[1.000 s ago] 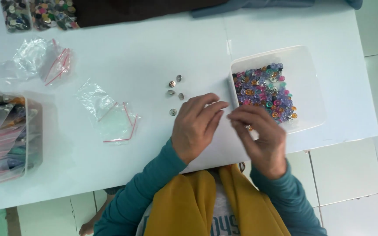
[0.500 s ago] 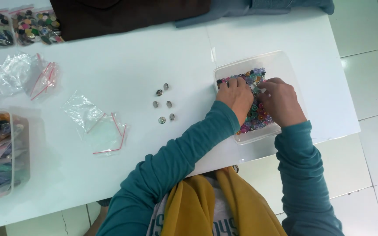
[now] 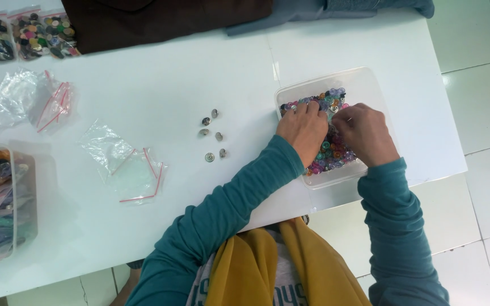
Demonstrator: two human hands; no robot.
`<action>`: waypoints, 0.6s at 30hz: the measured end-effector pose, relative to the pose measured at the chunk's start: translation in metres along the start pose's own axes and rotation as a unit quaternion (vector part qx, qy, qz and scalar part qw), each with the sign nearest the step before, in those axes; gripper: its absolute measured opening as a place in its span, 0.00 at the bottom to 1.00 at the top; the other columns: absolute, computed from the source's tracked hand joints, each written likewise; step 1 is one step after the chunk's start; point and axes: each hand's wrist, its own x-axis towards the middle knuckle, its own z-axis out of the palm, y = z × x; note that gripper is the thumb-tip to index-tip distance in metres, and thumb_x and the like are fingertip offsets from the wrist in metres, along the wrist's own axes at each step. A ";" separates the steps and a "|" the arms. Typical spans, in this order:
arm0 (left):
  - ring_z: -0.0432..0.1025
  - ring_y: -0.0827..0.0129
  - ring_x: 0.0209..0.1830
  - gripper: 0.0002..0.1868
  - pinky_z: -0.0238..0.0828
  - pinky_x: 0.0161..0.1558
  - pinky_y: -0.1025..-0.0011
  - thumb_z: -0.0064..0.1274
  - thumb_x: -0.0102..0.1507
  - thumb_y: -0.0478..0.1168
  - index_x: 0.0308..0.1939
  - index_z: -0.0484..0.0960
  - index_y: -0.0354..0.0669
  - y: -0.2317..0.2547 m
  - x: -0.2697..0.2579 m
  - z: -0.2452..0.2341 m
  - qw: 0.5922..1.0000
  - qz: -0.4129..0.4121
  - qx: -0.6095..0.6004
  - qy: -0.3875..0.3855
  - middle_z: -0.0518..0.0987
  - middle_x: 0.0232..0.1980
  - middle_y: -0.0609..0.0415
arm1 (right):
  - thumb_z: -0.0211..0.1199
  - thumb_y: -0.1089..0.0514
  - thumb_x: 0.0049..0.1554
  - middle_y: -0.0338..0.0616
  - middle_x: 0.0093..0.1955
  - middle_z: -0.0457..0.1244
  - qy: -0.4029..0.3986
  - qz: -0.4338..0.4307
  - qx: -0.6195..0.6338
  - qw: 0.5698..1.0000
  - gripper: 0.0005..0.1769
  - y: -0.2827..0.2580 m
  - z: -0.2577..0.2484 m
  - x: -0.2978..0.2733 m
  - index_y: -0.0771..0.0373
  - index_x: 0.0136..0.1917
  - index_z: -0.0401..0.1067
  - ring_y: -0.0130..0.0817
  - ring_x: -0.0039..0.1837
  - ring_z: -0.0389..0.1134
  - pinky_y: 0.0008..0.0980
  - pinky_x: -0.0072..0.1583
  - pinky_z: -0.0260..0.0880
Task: Sorting specific buttons from a container into small plastic bags and sealing them
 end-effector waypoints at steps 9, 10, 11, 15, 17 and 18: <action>0.75 0.50 0.47 0.11 0.76 0.41 0.60 0.64 0.59 0.34 0.41 0.78 0.35 0.005 0.002 -0.006 0.998 -0.019 -0.012 0.060 0.73 0.52 0.37 | 0.64 0.62 0.63 0.53 0.45 0.69 0.003 -0.028 -0.108 0.994 0.16 0.005 0.009 0.017 0.60 0.63 0.79 0.50 0.46 0.75 0.46 0.45 0.80; 0.75 0.50 0.47 0.11 0.76 0.41 0.60 0.64 0.59 0.34 0.41 0.78 0.35 0.004 0.004 -0.010 0.998 -0.020 -0.012 0.061 0.73 0.52 0.37 | 0.64 0.62 0.63 0.53 0.45 0.69 0.003 -0.029 -0.109 0.994 0.16 0.004 0.009 0.018 0.60 0.63 0.79 0.50 0.46 0.75 0.46 0.45 0.80; 0.75 0.49 0.50 0.12 0.78 0.42 0.59 0.63 0.60 0.33 0.43 0.78 0.34 0.003 0.005 -0.015 0.997 -0.026 -0.028 0.064 0.71 0.55 0.37 | 0.65 0.62 0.62 0.52 0.44 0.69 0.001 -0.033 -0.125 0.992 0.14 0.003 0.009 0.018 0.59 0.62 0.79 0.50 0.46 0.75 0.46 0.46 0.80; 0.74 0.47 0.56 0.17 0.80 0.48 0.58 0.63 0.62 0.34 0.52 0.76 0.34 -0.002 0.007 -0.004 0.995 -0.024 -0.066 0.075 0.67 0.62 0.36 | 0.64 0.63 0.63 0.54 0.43 0.69 0.002 -0.067 -0.130 0.989 0.09 -0.005 0.006 0.011 0.62 0.57 0.79 0.50 0.44 0.75 0.46 0.45 0.79; 0.74 0.47 0.57 0.18 0.81 0.49 0.58 0.63 0.62 0.33 0.54 0.75 0.34 -0.004 0.007 0.000 0.994 -0.024 -0.079 0.072 0.66 0.63 0.36 | 0.63 0.64 0.64 0.56 0.43 0.68 -0.001 -0.066 -0.082 0.994 0.08 -0.007 0.001 0.013 0.64 0.56 0.79 0.52 0.45 0.74 0.48 0.45 0.78; 0.74 0.47 0.58 0.19 0.81 0.50 0.58 0.63 0.63 0.32 0.55 0.75 0.34 -0.006 0.006 0.001 0.993 -0.025 -0.092 0.068 0.65 0.63 0.36 | 0.62 0.64 0.65 0.59 0.43 0.68 -0.005 -0.066 -0.033 0.997 0.08 -0.009 0.000 0.014 0.67 0.56 0.79 0.55 0.45 0.74 0.50 0.45 0.77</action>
